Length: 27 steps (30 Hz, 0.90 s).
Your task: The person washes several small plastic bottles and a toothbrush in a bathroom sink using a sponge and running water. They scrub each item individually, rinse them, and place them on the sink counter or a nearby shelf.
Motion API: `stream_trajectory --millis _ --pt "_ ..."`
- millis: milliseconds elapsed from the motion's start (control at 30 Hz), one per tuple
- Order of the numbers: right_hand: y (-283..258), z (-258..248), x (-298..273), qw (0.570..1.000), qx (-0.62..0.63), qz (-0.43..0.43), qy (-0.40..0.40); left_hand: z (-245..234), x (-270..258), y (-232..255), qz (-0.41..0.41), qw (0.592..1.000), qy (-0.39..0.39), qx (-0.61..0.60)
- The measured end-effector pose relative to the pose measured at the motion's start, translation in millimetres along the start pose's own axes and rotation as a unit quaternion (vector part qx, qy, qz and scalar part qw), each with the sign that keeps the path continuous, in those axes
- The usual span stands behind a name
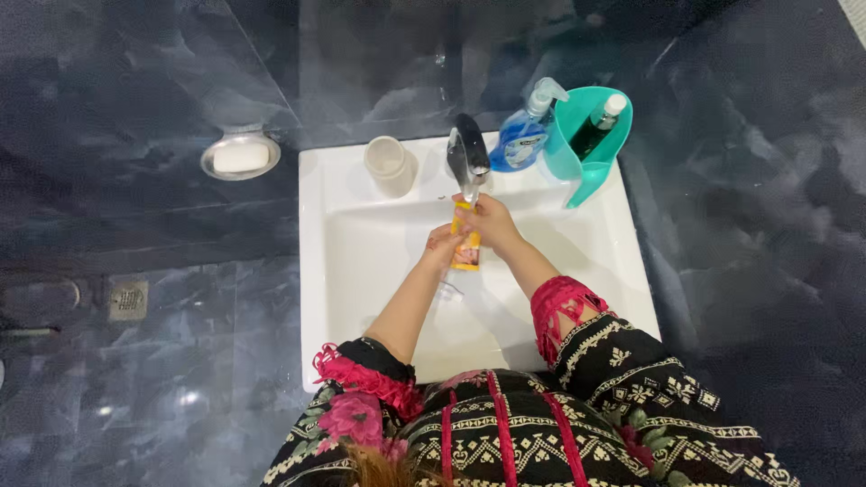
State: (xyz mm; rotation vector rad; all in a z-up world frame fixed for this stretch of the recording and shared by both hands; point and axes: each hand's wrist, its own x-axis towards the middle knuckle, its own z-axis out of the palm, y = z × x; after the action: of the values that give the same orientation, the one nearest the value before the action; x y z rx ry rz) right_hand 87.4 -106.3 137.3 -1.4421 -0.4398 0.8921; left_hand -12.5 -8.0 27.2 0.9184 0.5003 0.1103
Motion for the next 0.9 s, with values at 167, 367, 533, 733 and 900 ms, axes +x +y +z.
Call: stream_trajectory --millis 167,367,533,733,900 --pt "-17.6 4.2 -13.7 0.999 0.031 0.009 -0.042 -7.4 -1.2 19.3 -0.005 0.999 -0.050 0.009" --pt "-29.5 15.6 -25.0 0.999 -0.045 0.001 -0.021 -2.1 5.7 18.5 0.002 0.996 -0.064 0.054" --pt "-17.8 16.2 -19.8 0.999 -0.045 -0.021 0.009 -1.5 20.5 2.4 0.085 0.979 -0.004 0.183" --pt "9.3 8.6 4.7 0.998 -0.008 -0.060 0.032 -9.4 1.4 32.0 0.155 0.934 -0.031 0.320" --pt "12.6 1.4 7.7 0.994 -0.064 -0.070 0.059 10.5 -5.2 41.2 0.238 0.920 -0.038 0.309"
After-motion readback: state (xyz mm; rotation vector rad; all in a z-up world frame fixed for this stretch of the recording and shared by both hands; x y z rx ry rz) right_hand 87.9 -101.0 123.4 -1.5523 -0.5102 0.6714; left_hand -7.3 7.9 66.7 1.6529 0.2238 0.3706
